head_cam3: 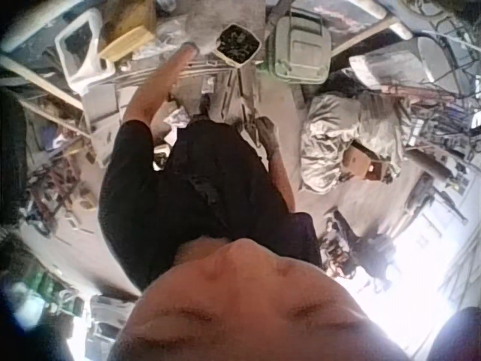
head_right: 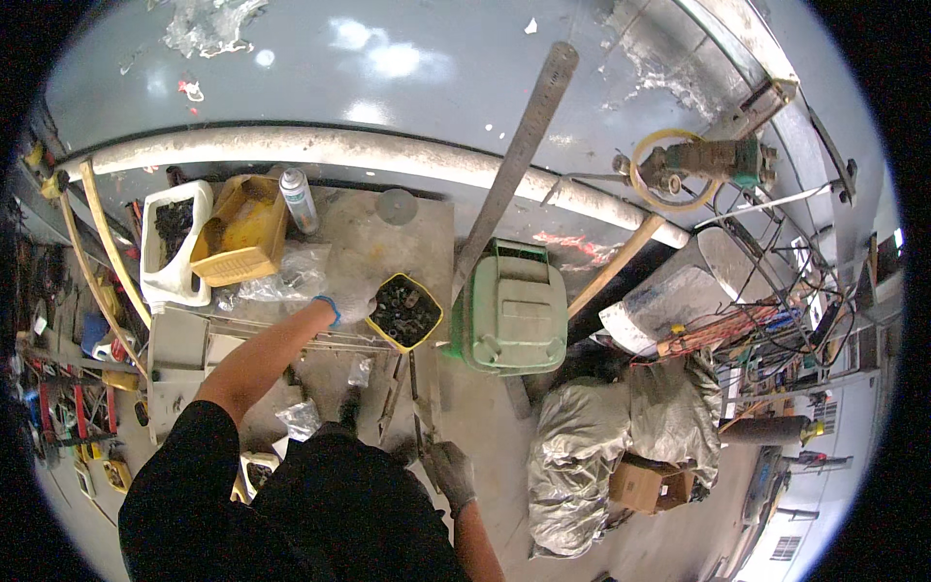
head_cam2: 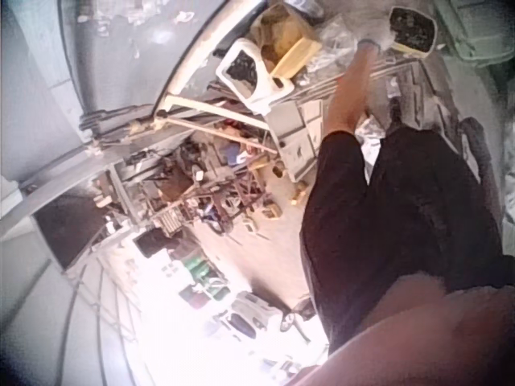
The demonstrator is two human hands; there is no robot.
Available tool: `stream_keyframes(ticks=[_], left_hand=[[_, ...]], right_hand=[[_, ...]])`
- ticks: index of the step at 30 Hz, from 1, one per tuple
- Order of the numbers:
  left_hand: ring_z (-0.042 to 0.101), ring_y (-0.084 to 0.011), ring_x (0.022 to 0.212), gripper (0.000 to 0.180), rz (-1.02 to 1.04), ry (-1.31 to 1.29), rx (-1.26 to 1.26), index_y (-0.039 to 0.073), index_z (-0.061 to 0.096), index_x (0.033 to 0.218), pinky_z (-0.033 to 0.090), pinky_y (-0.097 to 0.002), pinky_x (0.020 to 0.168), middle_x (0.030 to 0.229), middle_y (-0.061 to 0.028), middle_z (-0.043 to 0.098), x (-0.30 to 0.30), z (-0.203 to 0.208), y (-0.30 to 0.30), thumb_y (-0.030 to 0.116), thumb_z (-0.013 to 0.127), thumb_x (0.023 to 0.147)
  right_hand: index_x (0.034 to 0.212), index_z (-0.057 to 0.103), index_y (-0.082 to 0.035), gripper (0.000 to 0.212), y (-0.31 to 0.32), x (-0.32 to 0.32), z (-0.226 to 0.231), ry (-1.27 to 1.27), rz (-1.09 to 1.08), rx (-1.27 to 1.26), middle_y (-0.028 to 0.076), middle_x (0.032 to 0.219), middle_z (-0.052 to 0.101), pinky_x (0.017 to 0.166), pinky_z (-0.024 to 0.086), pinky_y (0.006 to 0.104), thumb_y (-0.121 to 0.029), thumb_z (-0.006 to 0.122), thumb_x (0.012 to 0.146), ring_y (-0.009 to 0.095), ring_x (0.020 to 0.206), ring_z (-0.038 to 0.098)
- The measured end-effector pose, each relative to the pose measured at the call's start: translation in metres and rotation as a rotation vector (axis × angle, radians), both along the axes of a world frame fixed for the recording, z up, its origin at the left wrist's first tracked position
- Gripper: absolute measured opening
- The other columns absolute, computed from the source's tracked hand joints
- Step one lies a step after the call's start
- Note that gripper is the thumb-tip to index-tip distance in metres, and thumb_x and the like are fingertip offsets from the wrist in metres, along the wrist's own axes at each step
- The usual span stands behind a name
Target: The person sorts through small metal parts in yellow containers, then walks to a white car and uses a socket wrench to tighten bolts on the front bumper area.
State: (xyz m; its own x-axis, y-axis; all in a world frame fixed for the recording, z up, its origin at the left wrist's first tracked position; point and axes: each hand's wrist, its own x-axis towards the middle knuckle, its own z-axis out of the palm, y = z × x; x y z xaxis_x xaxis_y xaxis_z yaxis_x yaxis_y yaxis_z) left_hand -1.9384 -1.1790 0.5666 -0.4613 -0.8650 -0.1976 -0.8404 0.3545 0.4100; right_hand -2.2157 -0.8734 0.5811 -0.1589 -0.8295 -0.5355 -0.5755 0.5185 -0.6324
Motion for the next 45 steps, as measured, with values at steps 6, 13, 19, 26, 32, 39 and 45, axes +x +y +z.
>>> stream_keyframes(ticks=[6,13,19,26,32,39,45], left_hand=[[0.066,-0.0426,0.085,0.034,-0.023,0.002,-0.113,0.001,0.067,0.101,0.051,-0.0516,0.079,0.089,-0.0229,0.069,0.01,0.001,-0.009,0.032,0.059,0.089],[0.066,-0.0408,0.084,0.019,0.106,0.298,-0.252,0.007,0.066,0.1,0.051,-0.0512,0.073,0.09,-0.0209,0.068,-0.008,0.045,-0.011,0.022,0.059,0.091],[0.069,-0.0405,0.082,0.015,-0.011,-0.031,-0.086,0.007,0.064,0.1,0.054,-0.0499,0.068,0.088,-0.0215,0.068,-0.053,0.029,0.009,0.014,0.059,0.088],[0.072,-0.0325,0.084,0.02,0.13,-0.182,-0.275,0.007,0.069,0.102,0.058,-0.0455,0.066,0.094,-0.0164,0.07,-0.09,-0.046,0.003,0.017,0.055,0.091],[0.072,-0.0312,0.082,0.02,0.064,-0.2,-0.324,0.007,0.069,0.103,0.058,-0.044,0.065,0.096,-0.0161,0.069,-0.087,-0.057,-0.002,0.017,0.057,0.09],[0.072,-0.032,0.085,0.02,0.101,-0.193,-0.216,0.007,0.068,0.103,0.058,-0.0437,0.067,0.1,-0.018,0.07,-0.085,-0.015,0.008,0.016,0.059,0.088],[0.071,-0.0242,0.077,0.03,0.374,0.635,0.395,0.002,0.068,0.11,0.057,-0.0363,0.065,0.095,-0.0168,0.072,-0.034,0.015,0.008,0.016,0.067,0.084]], right_hand=[[0.099,0.073,-0.007,0.023,0.047,-0.019,-0.044,0.064,0.2,-0.195,0.016,0.102,0.071,0.075,0.054,0.0386,-0.022,0.058,0.09,0.032,0.088,0.069],[0.098,0.07,-0.006,0.016,0.093,-0.036,-0.066,0.304,0.366,-0.375,0.015,0.098,0.07,0.072,0.056,0.04,-0.012,0.058,0.088,0.032,0.088,0.069],[0.093,0.072,-0.005,0.019,0.1,-0.044,-0.073,0.165,0.111,-0.268,0.014,0.093,0.071,0.076,0.055,0.0359,-0.016,0.056,0.092,0.028,0.087,0.07],[0.094,0.073,-0.006,0.022,0.094,-0.041,-0.074,0.169,0.131,-0.269,0.014,0.096,0.071,0.076,0.055,0.0364,-0.018,0.054,0.093,0.028,0.088,0.07],[0.093,0.073,-0.007,0.022,0.093,-0.032,-0.064,0.058,-0.075,-0.062,0.013,0.097,0.071,0.077,0.055,0.039,-0.02,0.055,0.093,0.03,0.087,0.069],[0.094,0.074,-0.005,0.027,0.09,-0.038,-0.06,0.021,-0.076,-0.103,0.013,0.097,0.073,0.081,0.054,0.0348,-0.024,0.054,0.094,0.026,0.091,0.07],[0.094,0.074,-0.003,0.03,0.084,-0.045,-0.065,0.082,0.012,-0.185,0.013,0.095,0.073,0.081,0.054,0.0342,-0.025,0.054,0.093,0.025,0.09,0.07]])
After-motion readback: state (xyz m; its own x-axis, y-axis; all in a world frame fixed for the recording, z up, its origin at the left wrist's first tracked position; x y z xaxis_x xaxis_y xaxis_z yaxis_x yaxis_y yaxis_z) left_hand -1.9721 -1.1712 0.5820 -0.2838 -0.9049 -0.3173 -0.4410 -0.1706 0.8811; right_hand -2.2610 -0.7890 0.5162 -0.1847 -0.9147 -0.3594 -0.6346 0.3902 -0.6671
